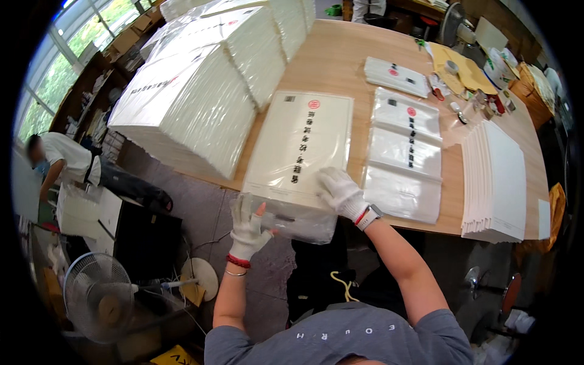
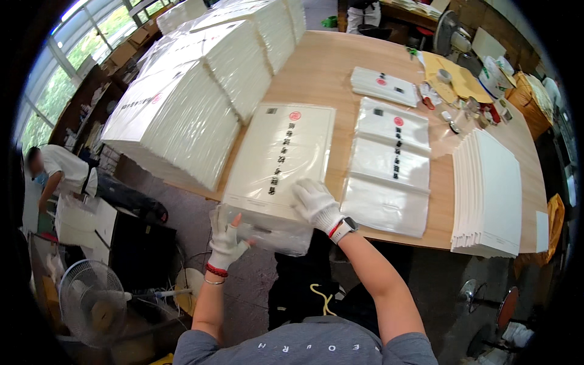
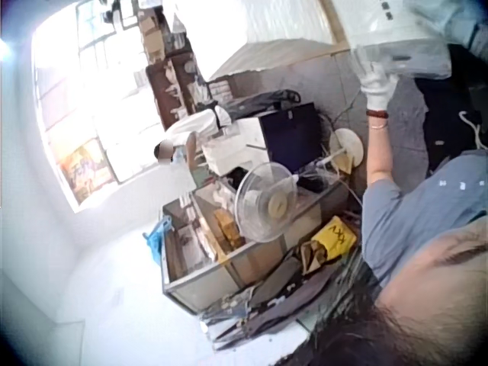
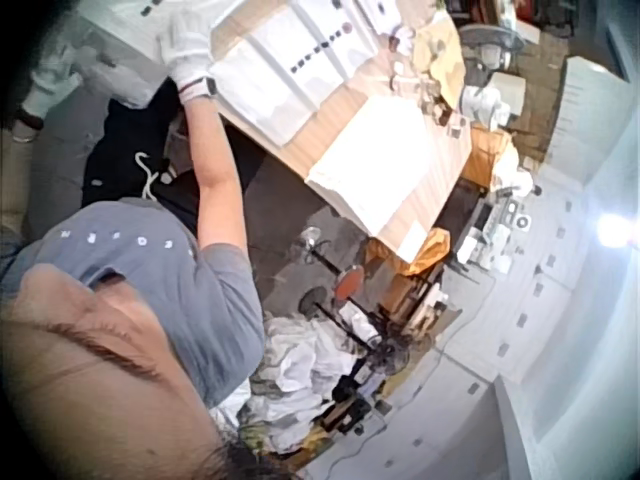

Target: The person repeatedly picks up white paper sheets, places them into clear plastic sleeves, and stacks the sealed packages on the table. The process is performed one at a time in a repetitive loop.

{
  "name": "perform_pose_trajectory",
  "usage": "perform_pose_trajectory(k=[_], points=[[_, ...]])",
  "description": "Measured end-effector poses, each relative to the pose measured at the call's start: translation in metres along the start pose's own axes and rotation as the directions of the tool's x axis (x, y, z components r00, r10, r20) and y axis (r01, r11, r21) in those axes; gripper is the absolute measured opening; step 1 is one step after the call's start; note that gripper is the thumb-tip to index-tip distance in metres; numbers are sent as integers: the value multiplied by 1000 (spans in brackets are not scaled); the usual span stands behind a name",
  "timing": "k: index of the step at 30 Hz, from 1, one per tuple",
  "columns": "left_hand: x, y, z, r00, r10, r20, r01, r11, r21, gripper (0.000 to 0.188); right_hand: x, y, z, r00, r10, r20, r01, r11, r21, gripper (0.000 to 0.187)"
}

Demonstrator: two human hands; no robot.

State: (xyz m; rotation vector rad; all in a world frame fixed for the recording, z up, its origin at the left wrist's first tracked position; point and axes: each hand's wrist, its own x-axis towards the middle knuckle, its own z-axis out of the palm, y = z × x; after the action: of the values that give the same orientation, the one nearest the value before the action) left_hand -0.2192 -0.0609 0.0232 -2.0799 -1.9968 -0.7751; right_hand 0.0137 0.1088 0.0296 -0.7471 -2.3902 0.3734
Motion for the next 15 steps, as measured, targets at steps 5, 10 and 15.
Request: perform_pose_trajectory(k=[5,10,15], points=[[-4,-30,20,973,-59,-224,112,967,231,32,-10,2,21,998,13,67,-11,999,-33,43],[-13,-47,19,888,-442,-128,454,886,96,18,-15,5,28,995,60,80,-54,995,-80,44],[-40,-37,22,738,-665,-112,674,734,84,13,-15,4,28,998,58,38,-54,995,-81,41]])
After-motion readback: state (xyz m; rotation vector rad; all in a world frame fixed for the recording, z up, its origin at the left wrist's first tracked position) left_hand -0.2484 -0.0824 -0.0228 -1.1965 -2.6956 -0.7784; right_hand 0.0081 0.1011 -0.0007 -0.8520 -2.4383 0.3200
